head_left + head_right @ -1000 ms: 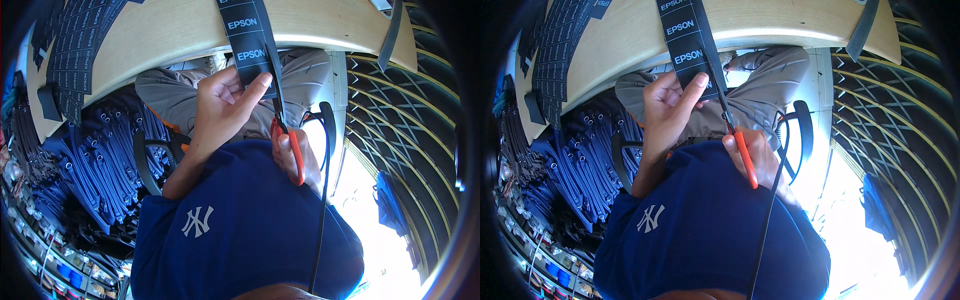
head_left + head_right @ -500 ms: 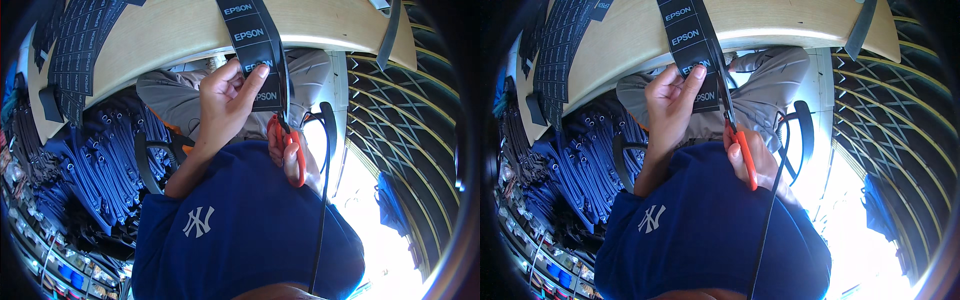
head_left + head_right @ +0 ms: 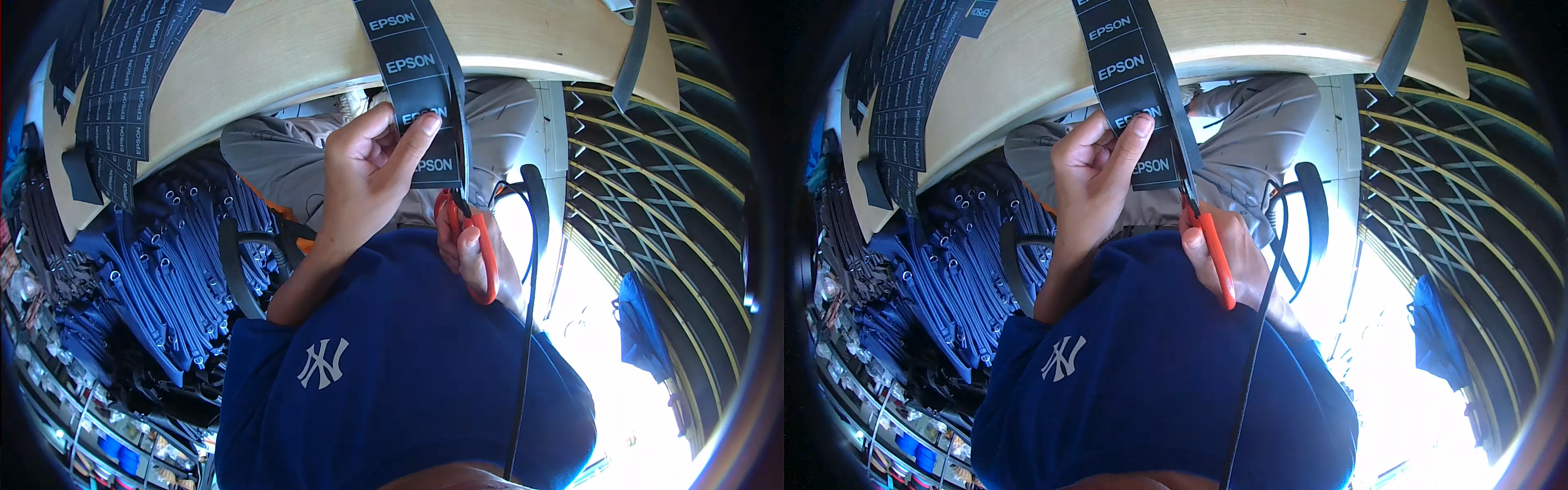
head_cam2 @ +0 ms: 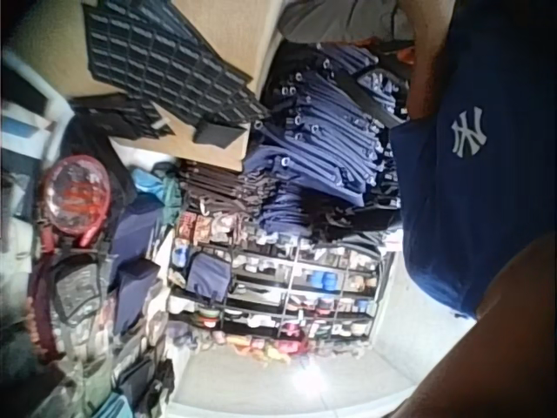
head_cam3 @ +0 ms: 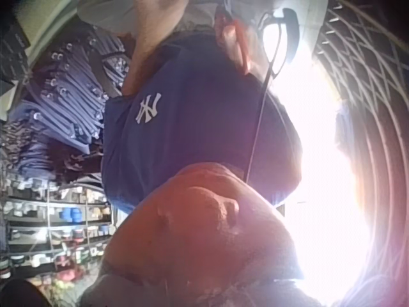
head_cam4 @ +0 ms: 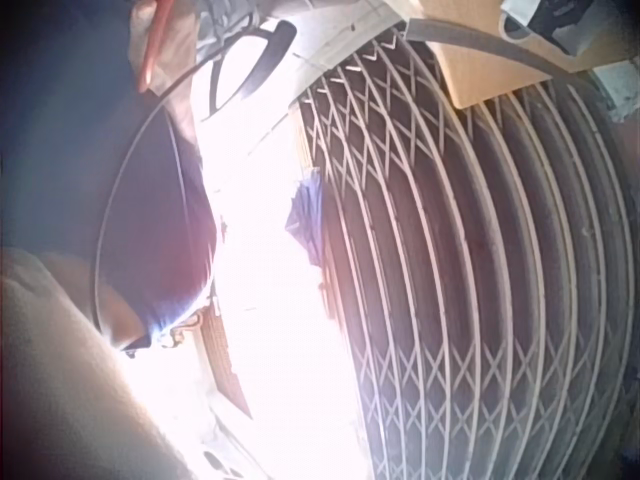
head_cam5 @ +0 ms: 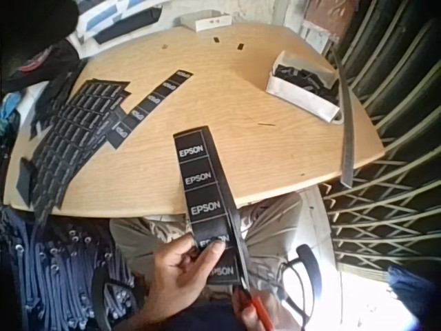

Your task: The person is cutting garment labels or tags from a sheet using a pair of scissors.

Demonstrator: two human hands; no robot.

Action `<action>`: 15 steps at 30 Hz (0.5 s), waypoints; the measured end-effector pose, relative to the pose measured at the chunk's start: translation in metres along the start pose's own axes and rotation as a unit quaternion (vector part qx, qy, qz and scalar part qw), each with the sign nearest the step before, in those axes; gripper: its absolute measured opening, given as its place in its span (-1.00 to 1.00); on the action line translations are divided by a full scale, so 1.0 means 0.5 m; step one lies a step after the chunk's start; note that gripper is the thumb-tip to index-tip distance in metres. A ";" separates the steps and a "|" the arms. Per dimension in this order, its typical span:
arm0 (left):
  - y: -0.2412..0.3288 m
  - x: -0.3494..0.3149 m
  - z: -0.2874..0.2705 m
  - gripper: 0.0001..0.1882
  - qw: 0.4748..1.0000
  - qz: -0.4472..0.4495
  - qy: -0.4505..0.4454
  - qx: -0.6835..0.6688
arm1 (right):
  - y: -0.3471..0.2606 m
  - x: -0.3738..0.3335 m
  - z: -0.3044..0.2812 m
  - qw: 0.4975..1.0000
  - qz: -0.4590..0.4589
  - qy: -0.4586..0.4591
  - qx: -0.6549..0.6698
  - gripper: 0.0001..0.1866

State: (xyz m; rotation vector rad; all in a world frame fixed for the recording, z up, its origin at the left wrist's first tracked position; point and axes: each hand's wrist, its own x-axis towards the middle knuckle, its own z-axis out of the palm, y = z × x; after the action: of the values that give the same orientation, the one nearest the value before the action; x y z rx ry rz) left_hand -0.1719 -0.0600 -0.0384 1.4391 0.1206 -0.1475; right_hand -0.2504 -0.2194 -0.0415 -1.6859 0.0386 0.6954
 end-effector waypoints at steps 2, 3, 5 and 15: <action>-0.001 0.001 -0.006 -0.89 1.000 -0.005 -0.007 0.012 | 0.000 0.000 0.001 1.000 -0.001 0.003 -0.008 -0.17; -0.001 0.001 -0.008 -0.89 1.000 -0.009 -0.013 0.024 | 0.000 0.001 0.001 1.000 -0.001 0.011 -0.016 -0.18; 0.000 0.001 -0.008 -0.88 1.000 -0.012 -0.012 0.014 | 0.004 0.002 0.001 1.000 -0.002 0.018 -0.024 -0.18; 0.007 0.029 -0.008 -0.66 1.000 -0.008 0.018 -0.014 | -0.001 -0.002 0.002 1.000 0.012 0.008 -0.013 -0.24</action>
State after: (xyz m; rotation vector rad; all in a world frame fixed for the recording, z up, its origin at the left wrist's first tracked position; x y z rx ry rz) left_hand -0.1569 -0.0561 -0.0379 1.4132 0.1631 -0.1319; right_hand -0.2515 -0.2186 -0.0405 -1.7184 0.0624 0.7026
